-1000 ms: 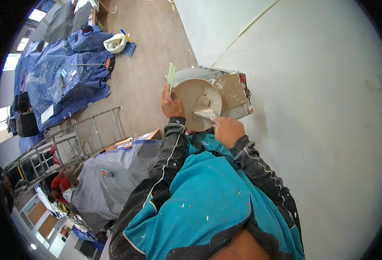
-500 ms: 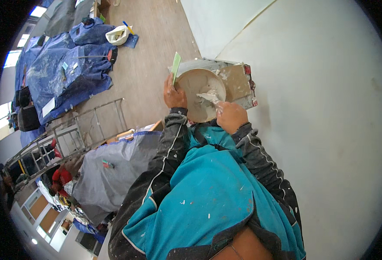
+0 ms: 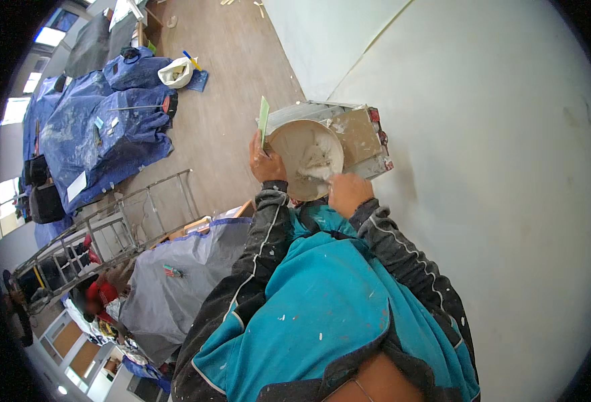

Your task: The person scoops plaster from a container onto a plastic blade using a putty knife, then applies and smooths the plaster onto the wall.

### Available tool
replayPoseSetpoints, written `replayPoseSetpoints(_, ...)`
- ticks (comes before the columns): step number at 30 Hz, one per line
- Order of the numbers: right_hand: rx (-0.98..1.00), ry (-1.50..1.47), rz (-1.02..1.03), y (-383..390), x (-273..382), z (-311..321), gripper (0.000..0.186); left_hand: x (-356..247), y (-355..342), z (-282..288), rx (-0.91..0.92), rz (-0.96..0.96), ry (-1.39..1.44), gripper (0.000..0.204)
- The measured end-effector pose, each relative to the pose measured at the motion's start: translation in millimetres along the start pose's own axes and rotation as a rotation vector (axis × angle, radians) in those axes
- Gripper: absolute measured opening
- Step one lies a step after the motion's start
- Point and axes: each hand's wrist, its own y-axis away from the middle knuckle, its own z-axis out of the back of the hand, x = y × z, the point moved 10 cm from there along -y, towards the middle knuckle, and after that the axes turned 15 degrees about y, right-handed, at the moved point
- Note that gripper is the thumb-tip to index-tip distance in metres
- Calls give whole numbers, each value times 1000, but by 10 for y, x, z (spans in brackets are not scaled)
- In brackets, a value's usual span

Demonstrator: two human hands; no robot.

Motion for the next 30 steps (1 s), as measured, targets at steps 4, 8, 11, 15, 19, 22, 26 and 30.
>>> replayPoseSetpoints(4, -48, -68, -76, -80, -52, -97, 20, -36, 15, -44, 45, 47, 13, 40)
replayPoseSetpoints(8, -71, -6, -17, -122, 41, 71, 21, -33, -6, 7, 1, -16, 11, 38)
replayPoseSetpoints(11, -162, -95, -81, -246, -96, -34, 21, -16, 19, -48, 18, 14, -7, 37)
replayPoseSetpoints(15, -172, 26, 8, -191, 4, -24, 21, 44, 20, -31, 13, 36, -2, 35)
replayPoseSetpoints(19, -176, -69, -41, -297, -58, -76, 20, 30, 29, -30, 9, 18, -6, 35)
replayPoseSetpoints(22, -36, -17, 4, -208, -15, -173, 22, 40, 18, -45, 15, 9, 5, 36)
replayPoseSetpoints(26, -45, 2, 77, 28, -33, 79, 26, 84, 29, -46, 18, 49, 20, 36)
replayPoseSetpoints(30, -10, -14, 88, 169, 3, -16, 24, 47, 37, -42, 9, -32, -1, 36)
